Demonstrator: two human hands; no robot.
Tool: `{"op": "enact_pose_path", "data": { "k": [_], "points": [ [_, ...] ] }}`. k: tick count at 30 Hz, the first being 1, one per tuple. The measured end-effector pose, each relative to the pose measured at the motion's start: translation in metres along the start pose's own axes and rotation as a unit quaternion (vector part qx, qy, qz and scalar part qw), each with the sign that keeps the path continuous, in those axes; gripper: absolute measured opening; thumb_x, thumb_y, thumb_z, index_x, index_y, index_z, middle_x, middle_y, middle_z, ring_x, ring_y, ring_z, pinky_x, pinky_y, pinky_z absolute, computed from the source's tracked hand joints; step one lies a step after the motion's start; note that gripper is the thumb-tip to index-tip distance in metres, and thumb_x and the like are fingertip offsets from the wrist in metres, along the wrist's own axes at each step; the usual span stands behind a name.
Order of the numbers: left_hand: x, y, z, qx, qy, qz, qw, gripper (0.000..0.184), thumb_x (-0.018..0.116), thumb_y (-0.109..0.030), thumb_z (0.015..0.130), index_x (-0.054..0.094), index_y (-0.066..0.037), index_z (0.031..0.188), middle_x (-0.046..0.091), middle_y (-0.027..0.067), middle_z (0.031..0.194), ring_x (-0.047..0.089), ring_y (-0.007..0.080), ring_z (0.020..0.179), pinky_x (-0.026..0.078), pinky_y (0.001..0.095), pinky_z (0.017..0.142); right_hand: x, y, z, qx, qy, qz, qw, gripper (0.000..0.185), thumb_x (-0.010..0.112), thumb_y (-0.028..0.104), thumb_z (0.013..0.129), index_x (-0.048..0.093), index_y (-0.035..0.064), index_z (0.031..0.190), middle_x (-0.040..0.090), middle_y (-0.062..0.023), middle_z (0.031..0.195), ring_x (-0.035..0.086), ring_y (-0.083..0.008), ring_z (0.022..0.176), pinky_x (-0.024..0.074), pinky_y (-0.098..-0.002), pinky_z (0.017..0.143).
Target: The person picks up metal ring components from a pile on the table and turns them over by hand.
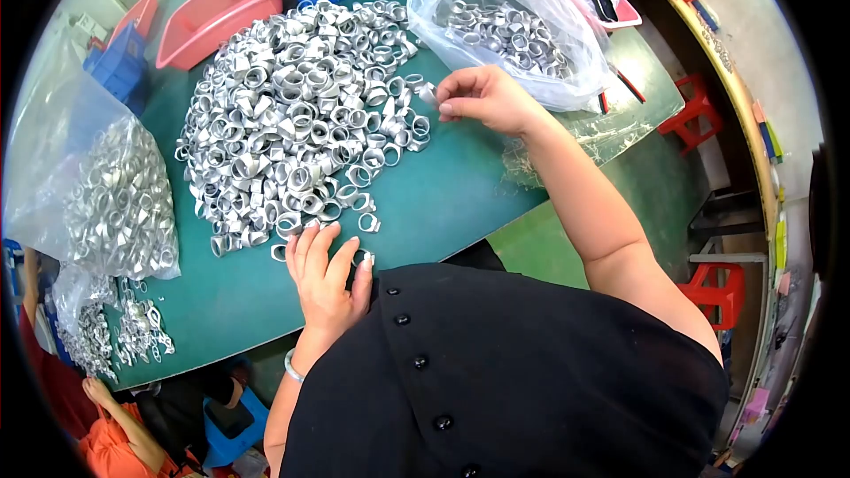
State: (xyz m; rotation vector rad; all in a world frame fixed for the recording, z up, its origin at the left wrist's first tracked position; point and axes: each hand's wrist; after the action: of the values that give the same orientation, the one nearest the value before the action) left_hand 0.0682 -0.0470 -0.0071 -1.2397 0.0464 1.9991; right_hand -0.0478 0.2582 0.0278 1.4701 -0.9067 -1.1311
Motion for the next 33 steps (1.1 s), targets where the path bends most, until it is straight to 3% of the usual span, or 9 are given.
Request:
{"op": "enact_pose_path", "data": {
  "k": [5, 10, 13, 16, 19, 22, 26, 30, 33],
  "points": [
    [0.0, -0.001, 0.001, 0.0, 0.008, 0.002, 1.0, 0.026, 0.069, -0.012, 0.068, 0.063, -0.007, 0.093, 0.056, 0.0125, 0.109, 0.048, 0.0335, 0.11, 0.028, 0.0471, 0.098, 0.015, -0.005, -0.021, -0.103, -0.019, 0.025, 0.994, 0.016, 0.067, 0.001, 0.076, 0.062, 0.0011, 0.091, 0.063, -0.0003, 0.083, 0.056, -0.0053, 0.076, 0.045, -0.021, 0.069],
    [-0.001, -0.002, 0.001, -0.002, 0.011, 0.001, 1.0, 0.027, 0.068, -0.011, 0.068, 0.063, -0.007, 0.094, 0.056, 0.0124, 0.109, 0.048, 0.0335, 0.11, 0.028, 0.0472, 0.099, 0.024, -0.006, -0.03, -0.11, -0.031, 0.075, 0.991, 0.019, 0.069, 0.0, 0.074, 0.061, 0.0008, 0.091, 0.061, -0.0007, 0.084, 0.056, -0.0053, 0.078, 0.0454, -0.0201, 0.069],
    [-0.001, -0.002, 0.001, -0.002, 0.013, 0.002, 1.0, 0.027, 0.068, -0.011, 0.068, 0.063, -0.007, 0.094, 0.056, 0.0124, 0.109, 0.048, 0.0336, 0.11, 0.028, 0.0473, 0.099, 0.021, -0.011, -0.033, -0.124, -0.031, 0.05, 0.991, 0.022, 0.065, -0.006, 0.075, 0.06, -0.0008, 0.096, 0.062, -0.0074, 0.092, 0.061, -0.0145, 0.083, 0.0494, -0.0269, 0.075],
    [-0.001, -0.002, 0.001, 0.0, 0.011, 0.003, 1.0, 0.027, 0.068, -0.011, 0.068, 0.063, -0.006, 0.094, 0.056, 0.0125, 0.109, 0.048, 0.0338, 0.11, 0.028, 0.0473, 0.099, 0.019, -0.01, -0.037, -0.144, -0.033, 0.205, 0.967, 0.02, 0.063, -0.003, 0.077, 0.061, 0.0004, 0.096, 0.061, -0.0098, 0.098, 0.061, -0.019, 0.086, 0.0492, -0.0301, 0.075],
    [-0.001, -0.003, 0.001, -0.001, 0.009, 0.003, 1.0, 0.028, 0.068, -0.011, 0.068, 0.063, -0.006, 0.095, 0.056, 0.0126, 0.109, 0.048, 0.0339, 0.11, 0.028, 0.0473, 0.099, 0.019, -0.001, -0.036, -0.108, -0.078, 0.353, 0.926, 0.01, 0.066, 0.002, 0.075, 0.057, 0.0022, 0.076, 0.058, -0.0136, 0.101, 0.062, -0.0225, 0.085, 0.0504, -0.0294, 0.072],
    [-0.001, -0.002, 0.001, 0.002, 0.012, -0.001, 1.0, 0.025, 0.067, -0.014, 0.07, 0.063, -0.004, 0.092, 0.054, 0.0136, 0.109, 0.045, 0.0345, 0.11, 0.027, 0.049, 0.098, 0.017, -0.002, -0.031, -0.06, -0.061, 0.372, 0.924, 0.015, 0.066, 0.003, 0.075, 0.052, 0.0043, 0.073, 0.059, -0.0139, 0.095, 0.062, -0.0209, 0.078, 0.0506, -0.0281, 0.063],
    [-0.001, -0.002, 0.001, 0.0, 0.013, -0.001, 1.0, 0.025, 0.067, -0.014, 0.07, 0.063, -0.005, 0.093, 0.054, 0.0134, 0.109, 0.045, 0.0345, 0.111, 0.027, 0.0489, 0.098, 0.022, -0.013, -0.015, 0.026, -0.128, 0.297, 0.946, 0.013, 0.058, -0.003, 0.075, 0.048, 0.0051, 0.079, 0.058, -0.0097, 0.079, 0.057, -0.0152, 0.06, 0.045, -0.0242, 0.046],
    [-0.001, -0.002, 0.001, -0.003, 0.013, 0.003, 1.0, 0.027, 0.068, -0.013, 0.068, 0.063, -0.006, 0.095, 0.055, 0.0128, 0.109, 0.047, 0.0337, 0.11, 0.028, 0.0478, 0.099, 0.032, -0.003, -0.007, 0.059, -0.178, 0.174, 0.967, 0.014, 0.051, -0.006, 0.067, 0.05, 0.0036, 0.078, 0.055, -0.0064, 0.073, 0.054, -0.0117, 0.058, 0.0411, -0.0217, 0.046],
    [-0.001, -0.001, 0.0, -0.002, 0.01, 0.005, 1.0, 0.029, 0.069, -0.012, 0.068, 0.063, -0.007, 0.095, 0.056, 0.0125, 0.109, 0.048, 0.0332, 0.11, 0.028, 0.0472, 0.099, 0.029, -0.008, 0.004, 0.121, -0.13, 0.052, 0.983, 0.01, 0.057, 0.001, 0.072, 0.054, 0.0028, 0.082, 0.053, -0.0037, 0.068, 0.051, -0.0105, 0.055, 0.0385, -0.0229, 0.045]
  ]
}}
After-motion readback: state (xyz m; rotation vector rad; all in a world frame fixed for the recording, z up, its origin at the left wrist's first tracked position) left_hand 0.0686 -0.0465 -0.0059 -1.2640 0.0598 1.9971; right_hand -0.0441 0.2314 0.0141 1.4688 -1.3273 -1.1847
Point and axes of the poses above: each hand's wrist, its own z-axis towards the middle knuckle, its own x-axis out of the palm, y = z × x
